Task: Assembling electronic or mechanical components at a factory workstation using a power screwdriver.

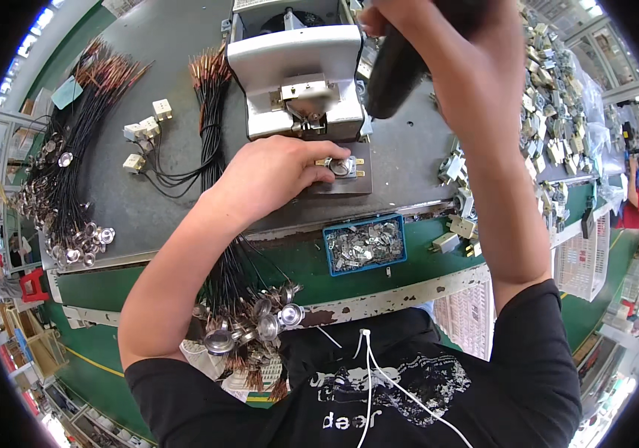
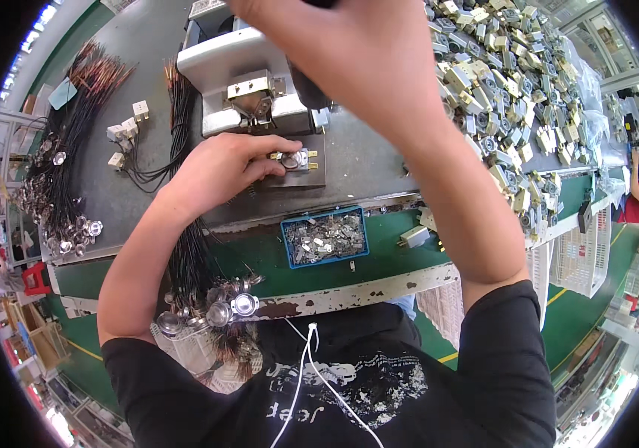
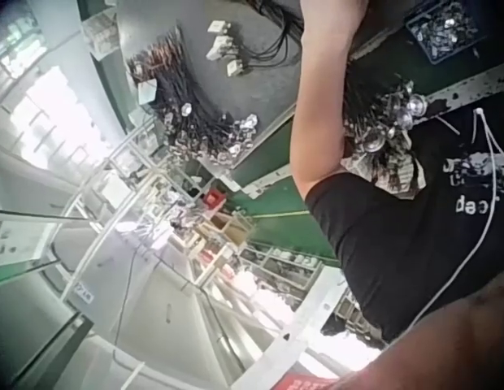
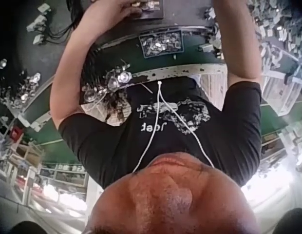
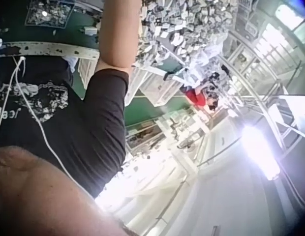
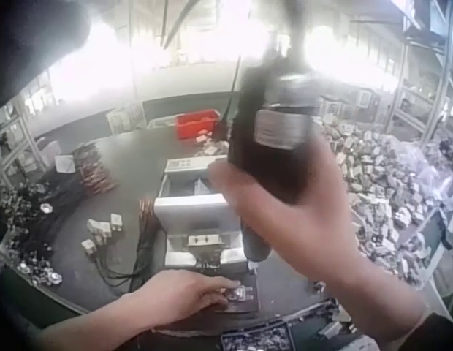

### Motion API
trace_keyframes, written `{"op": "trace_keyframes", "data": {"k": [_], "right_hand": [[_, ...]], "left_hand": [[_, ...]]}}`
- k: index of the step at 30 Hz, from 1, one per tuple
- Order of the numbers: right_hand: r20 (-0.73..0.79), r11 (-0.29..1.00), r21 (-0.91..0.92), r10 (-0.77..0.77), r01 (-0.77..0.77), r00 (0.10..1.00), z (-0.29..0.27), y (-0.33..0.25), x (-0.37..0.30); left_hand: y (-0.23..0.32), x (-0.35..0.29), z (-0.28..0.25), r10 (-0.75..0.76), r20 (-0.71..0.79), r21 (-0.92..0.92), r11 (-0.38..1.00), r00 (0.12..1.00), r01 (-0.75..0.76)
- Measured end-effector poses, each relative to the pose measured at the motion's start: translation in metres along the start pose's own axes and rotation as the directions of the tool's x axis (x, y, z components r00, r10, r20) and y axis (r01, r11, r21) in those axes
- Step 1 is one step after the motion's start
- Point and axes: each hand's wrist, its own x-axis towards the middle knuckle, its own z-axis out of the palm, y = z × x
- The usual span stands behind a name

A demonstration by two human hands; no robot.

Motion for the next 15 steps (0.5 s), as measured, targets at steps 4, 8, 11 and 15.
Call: {"op": "trace_keyframes", "data": {"k": [4, 8, 11, 15], "right_hand": [[-0.066, 0.993, 0.069, 0.101, -0.097, 0.993, 0.015, -0.026, -0.013], [-0.160, 0.969, 0.153, 0.217, -0.193, 0.963, 0.024, -0.051, -0.012], [-0.162, 0.961, 0.263, 0.130, -0.085, 0.978, 0.030, -0.032, -0.007], [-0.146, 0.966, 0.190, 0.204, -0.175, 0.968, 0.045, -0.037, -0.006]], "left_hand": [[0.001, -0.003, -0.002, -0.003, 0.027, 0.062, 0.998, 1.000, 0.001], [0.003, -0.004, -0.001, 0.015, 0.035, 0.093, 0.995, 0.999, -0.018], [0.006, -0.006, -0.002, 0.001, 0.030, 0.117, 0.993, 1.000, -0.005], [0.003, -0.006, 0.005, 0.009, -0.017, 0.105, 0.994, 1.000, -0.007]]}}
